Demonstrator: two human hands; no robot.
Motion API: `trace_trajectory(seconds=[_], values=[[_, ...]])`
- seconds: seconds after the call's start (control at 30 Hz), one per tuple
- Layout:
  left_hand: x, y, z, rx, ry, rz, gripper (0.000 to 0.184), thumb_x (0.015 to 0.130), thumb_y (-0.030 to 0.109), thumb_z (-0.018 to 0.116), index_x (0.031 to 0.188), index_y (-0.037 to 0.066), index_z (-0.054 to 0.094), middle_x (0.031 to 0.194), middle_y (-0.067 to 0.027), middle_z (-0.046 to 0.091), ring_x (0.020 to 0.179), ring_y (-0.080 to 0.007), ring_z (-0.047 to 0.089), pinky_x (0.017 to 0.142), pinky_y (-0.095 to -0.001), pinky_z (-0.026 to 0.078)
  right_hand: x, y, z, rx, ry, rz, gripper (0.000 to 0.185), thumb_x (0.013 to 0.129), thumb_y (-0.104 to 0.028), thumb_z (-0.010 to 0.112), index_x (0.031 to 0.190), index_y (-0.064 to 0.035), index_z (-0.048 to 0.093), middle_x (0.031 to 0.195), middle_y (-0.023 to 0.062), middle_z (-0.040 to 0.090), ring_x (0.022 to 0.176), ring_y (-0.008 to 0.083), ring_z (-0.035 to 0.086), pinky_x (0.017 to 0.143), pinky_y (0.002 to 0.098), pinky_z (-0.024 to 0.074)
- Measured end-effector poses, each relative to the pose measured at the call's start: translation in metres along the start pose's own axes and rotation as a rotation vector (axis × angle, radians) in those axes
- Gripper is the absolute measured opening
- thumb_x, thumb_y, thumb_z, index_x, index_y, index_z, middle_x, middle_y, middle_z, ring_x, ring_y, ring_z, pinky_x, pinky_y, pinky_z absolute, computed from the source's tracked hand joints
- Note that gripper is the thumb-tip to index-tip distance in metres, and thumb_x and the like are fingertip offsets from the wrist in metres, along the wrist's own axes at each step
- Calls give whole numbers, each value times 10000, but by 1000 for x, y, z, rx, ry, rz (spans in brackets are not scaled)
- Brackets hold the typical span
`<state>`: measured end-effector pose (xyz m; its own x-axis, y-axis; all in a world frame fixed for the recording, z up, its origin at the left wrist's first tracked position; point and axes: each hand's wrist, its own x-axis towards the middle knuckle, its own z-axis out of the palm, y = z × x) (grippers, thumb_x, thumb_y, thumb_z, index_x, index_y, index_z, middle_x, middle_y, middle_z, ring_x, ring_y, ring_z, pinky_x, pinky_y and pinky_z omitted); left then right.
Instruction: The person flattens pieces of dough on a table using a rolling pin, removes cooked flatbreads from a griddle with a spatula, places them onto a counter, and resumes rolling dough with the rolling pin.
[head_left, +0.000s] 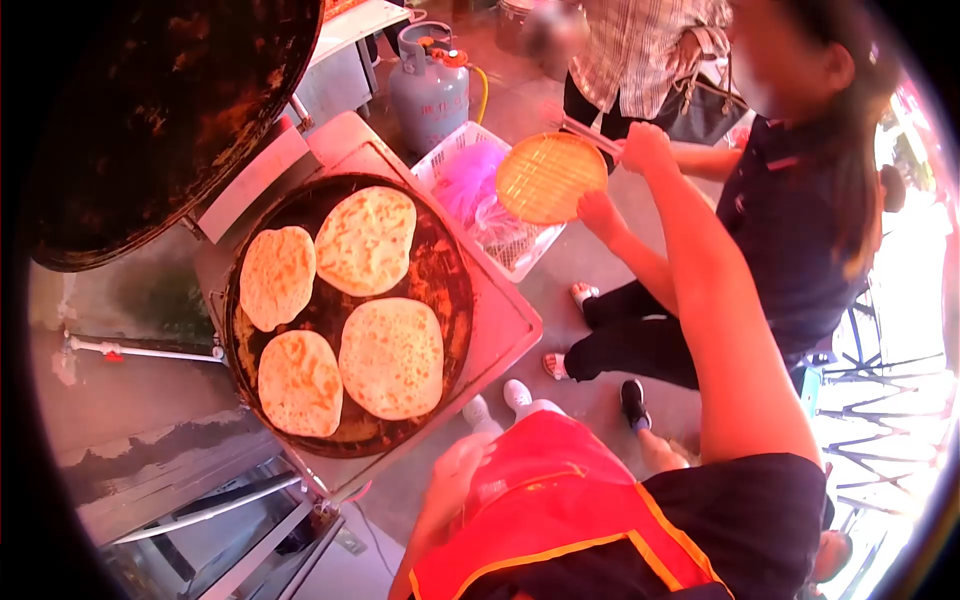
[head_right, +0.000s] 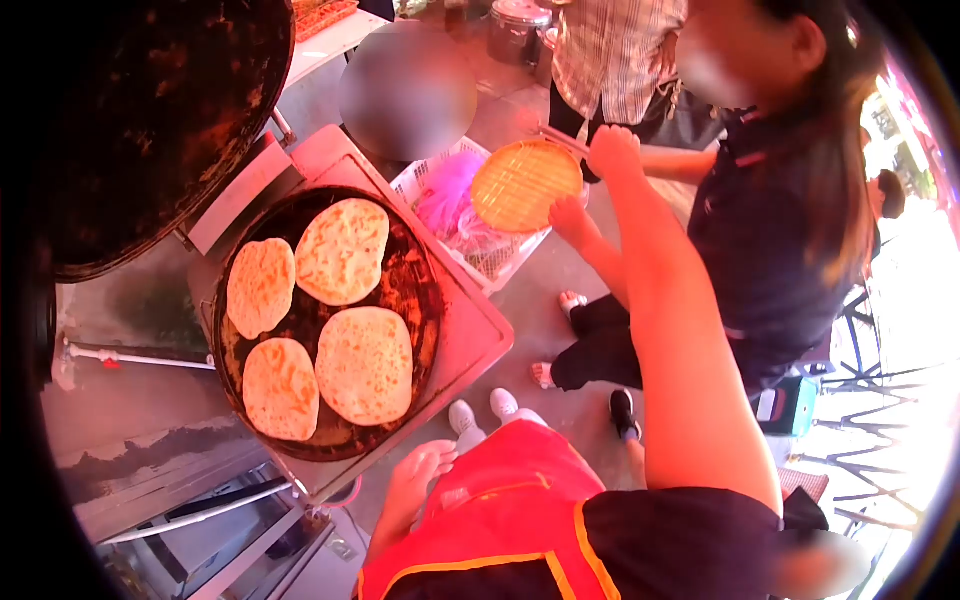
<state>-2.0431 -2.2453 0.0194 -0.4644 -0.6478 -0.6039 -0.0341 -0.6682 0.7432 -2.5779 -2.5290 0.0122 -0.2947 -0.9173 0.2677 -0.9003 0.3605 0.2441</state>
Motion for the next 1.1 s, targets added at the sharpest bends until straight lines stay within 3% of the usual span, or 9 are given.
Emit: trace_trajectory(seconds=[0.07, 0.13, 0.37, 0.5, 0.63, 0.77, 0.9, 0.97, 1.1], values=[[42, 25, 30, -40, -109, -3, 422, 1027, 261, 489, 1302, -58, 504, 1291, -148, 569, 1184, -236, 567, 1000, -352, 452, 9, 1, 30, -22, -44, 59, 396, 789, -365, 724, 1075, -92, 698, 1011, 138, 699, 1030, 276, 659, 876, 424, 511], [106, 23, 55, -73, -153, -1, 490, 1000, 314, 548, 1321, -52, 491, 1295, -137, 555, 1211, -240, 543, 1011, -357, 446, 19, -3, 19, 20, -516, 9, 349, 805, -367, 712, 1093, -177, 664, 1184, 60, 649, 1164, 253, 583, 983, 465, 430], [302, 36, 143, -595, 90, -63, 495, 921, 289, 664, 1316, 63, 471, 1222, -58, 572, 1134, -186, 556, 985, -359, 438, 14, 28, 33, 334, -149, -265, 199, 877, -194, 643, 1057, -110, 623, 1035, 65, 617, 1139, 292, 532, 1052, 492, 282], [322, 40, 161, -744, 174, 181, 367, 907, 191, 649, 1241, 91, 533, 1167, -32, 593, 1051, -169, 584, 898, -333, 470, 31, 31, -11, 638, -135, -380, 172, 892, -189, 631, 1015, -73, 601, 962, 51, 617, 957, 228, 614, 953, 461, 404], [258, 99, 134, -500, 241, 375, 300, 893, 135, 624, 1180, 76, 559, 1053, -33, 613, 984, -178, 606, 810, -333, 501, 27, -24, -155, 1202, -281, -189, 265, 988, -267, 567, 1105, -31, 596, 888, 51, 619, 797, 168, 620, 742, 359, 494], [176, 106, 41, -390, 414, 579, 237, 873, 138, 601, 1092, 53, 572, 938, -49, 604, 909, -180, 617, 754, -336, 514, -9, -89, -248, 1302, 103, -635, 302, 1017, -249, 518, 1276, -94, 521, 752, -39, 531, 599, 36, 479, 533, 192, 417], [41, 56, -85, -114, 755, 673, 296, 917, 194, 546, 1166, 36, 572, 1066, -68, 613, 947, -192, 625, 772, -348, 529, -122, -147, -234, 1416, -328, -553, 499, 1021, -396, 482, 1353, -26, 442, 1058, 59, 584, 878, 196, 602, 805, 333, 493], [-34, 22, -142, 120, 969, 671, 346, 944, 202, 522, 1233, 19, 572, 1164, -83, 616, 998, -191, 622, 798, -346, 533, -171, -169, -162, 1423, -761, -397, 470, 1010, -443, 467, 1251, -41, 479, 973, 56, 576, 715, 147, 576, 619, 296, 481], [-135, -27, -188, -299, 1016, 580, 431, 960, 155, 524, 1368, 23, 480, 1254, -99, 594, 1122, -218, 594, 923, -358, 496, -218, -214, -61, 1284, -1271, -7, 408, 986, -445, 483, 995, -47, 568, 793, 83, 608, 521, 148, 550, 449, 293, 454]])
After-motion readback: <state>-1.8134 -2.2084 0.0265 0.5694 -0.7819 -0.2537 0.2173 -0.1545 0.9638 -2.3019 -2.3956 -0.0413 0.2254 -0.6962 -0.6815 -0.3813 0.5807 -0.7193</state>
